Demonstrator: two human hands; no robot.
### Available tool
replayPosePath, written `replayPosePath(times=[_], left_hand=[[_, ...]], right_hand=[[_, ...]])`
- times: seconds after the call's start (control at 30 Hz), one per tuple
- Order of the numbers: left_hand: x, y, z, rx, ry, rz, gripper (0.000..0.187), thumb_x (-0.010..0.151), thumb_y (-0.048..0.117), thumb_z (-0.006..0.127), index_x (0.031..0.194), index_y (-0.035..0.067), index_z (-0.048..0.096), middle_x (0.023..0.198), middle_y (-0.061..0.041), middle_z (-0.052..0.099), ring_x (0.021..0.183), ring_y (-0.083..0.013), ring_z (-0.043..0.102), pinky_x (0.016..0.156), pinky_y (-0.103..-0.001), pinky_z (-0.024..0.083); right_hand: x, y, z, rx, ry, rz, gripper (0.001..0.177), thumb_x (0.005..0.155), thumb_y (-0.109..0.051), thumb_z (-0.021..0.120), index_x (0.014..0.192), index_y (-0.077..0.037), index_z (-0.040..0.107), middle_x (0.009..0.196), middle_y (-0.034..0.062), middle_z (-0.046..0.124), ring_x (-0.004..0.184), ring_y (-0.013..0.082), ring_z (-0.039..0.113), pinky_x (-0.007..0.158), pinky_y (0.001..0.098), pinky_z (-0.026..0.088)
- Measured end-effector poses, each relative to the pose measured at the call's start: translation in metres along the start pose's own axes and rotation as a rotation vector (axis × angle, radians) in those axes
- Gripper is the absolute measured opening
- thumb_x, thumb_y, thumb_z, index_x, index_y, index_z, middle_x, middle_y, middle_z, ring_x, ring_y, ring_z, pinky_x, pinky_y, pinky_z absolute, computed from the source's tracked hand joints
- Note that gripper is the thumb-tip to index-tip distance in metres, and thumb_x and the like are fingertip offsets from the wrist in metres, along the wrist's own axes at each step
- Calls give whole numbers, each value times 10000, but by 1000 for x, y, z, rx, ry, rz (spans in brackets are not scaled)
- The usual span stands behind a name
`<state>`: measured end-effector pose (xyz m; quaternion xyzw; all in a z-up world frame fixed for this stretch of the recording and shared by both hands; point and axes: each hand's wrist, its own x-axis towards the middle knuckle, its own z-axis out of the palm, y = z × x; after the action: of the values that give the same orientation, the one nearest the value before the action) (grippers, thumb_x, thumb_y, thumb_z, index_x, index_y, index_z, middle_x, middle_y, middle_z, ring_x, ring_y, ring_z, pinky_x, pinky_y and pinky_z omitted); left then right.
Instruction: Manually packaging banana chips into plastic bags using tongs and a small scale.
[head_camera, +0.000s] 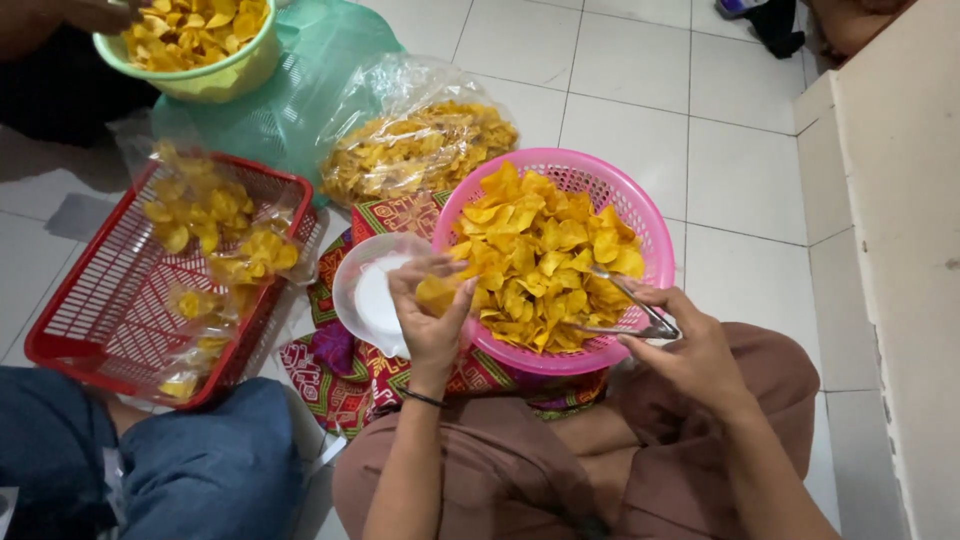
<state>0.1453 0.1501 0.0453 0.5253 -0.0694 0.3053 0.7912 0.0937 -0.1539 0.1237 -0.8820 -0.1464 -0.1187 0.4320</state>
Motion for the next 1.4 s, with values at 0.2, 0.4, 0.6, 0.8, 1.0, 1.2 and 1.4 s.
replayPosePath(times=[0.2, 0.4, 0.6, 0.8, 1.0, 1.2, 1.4], left_hand=[[-8, -3, 6, 154, 33, -97, 384, 811, 58, 962, 1095, 63, 705, 981, -55, 719, 982, -155, 751, 891, -302, 597], [-14, 5, 18, 165, -83, -99, 868, 828, -21, 909, 1543, 35, 421, 953, -113, 821, 918, -221, 779, 889, -378, 619], [-20, -13, 19, -28, -296, -142, 784, 885, -114, 741, 1472, 133, 283, 1252, -166, 726, 977, -262, 788, 806, -361, 672], [-26, -24, 28, -228, -244, -218, 1110, 832, -162, 816, 1603, 226, 118, 1367, -227, 639, 1060, -362, 772, 858, -405, 685], [-16, -18, 24, -314, -65, -290, 807, 908, -83, 711, 1549, 185, 301, 1419, -217, 573, 1236, -393, 668, 1031, -525, 640], [3, 17, 9, -538, 5, -511, 688, 1089, 354, 554, 1703, 296, 251, 1376, -112, 638, 1365, -351, 629, 1133, -561, 548], [2, -6, -2, -572, -60, -489, 673, 1069, 284, 615, 1673, 267, 318, 1326, -187, 713, 1159, -343, 753, 974, -532, 659]], right_hand=[[11, 3, 25, 38, 27, -81, 560, 752, -105, 949, 1277, -64, 760, 1282, 137, 795, 1247, 350, 720, 1064, 481, 554], [10, 34, 49, 66, 42, -166, 611, 845, -91, 873, 1420, -40, 672, 1374, 186, 710, 1309, 408, 665, 1099, 546, 515], [16, 23, 56, 90, 38, -181, 670, 815, -64, 900, 1415, 14, 614, 1385, 242, 666, 1341, 468, 623, 1123, 576, 480], [16, 38, 67, 70, 36, -198, 718, 818, -85, 907, 1441, 8, 563, 1422, 253, 620, 1376, 481, 585, 1149, 576, 455], [13, 35, 69, 81, 66, -171, 766, 811, -94, 921, 1478, 14, 560, 1424, 240, 636, 1360, 456, 602, 1147, 562, 457], [14, 32, 62, 76, 27, -185, 777, 815, -93, 921, 1495, 19, 563, 1445, 226, 615, 1379, 439, 588, 1159, 538, 450], [16, 33, 53, 70, -24, -213, 826, 760, -56, 945, 1486, 37, 563, 1434, 246, 617, 1368, 451, 594, 1162, 539, 454]])
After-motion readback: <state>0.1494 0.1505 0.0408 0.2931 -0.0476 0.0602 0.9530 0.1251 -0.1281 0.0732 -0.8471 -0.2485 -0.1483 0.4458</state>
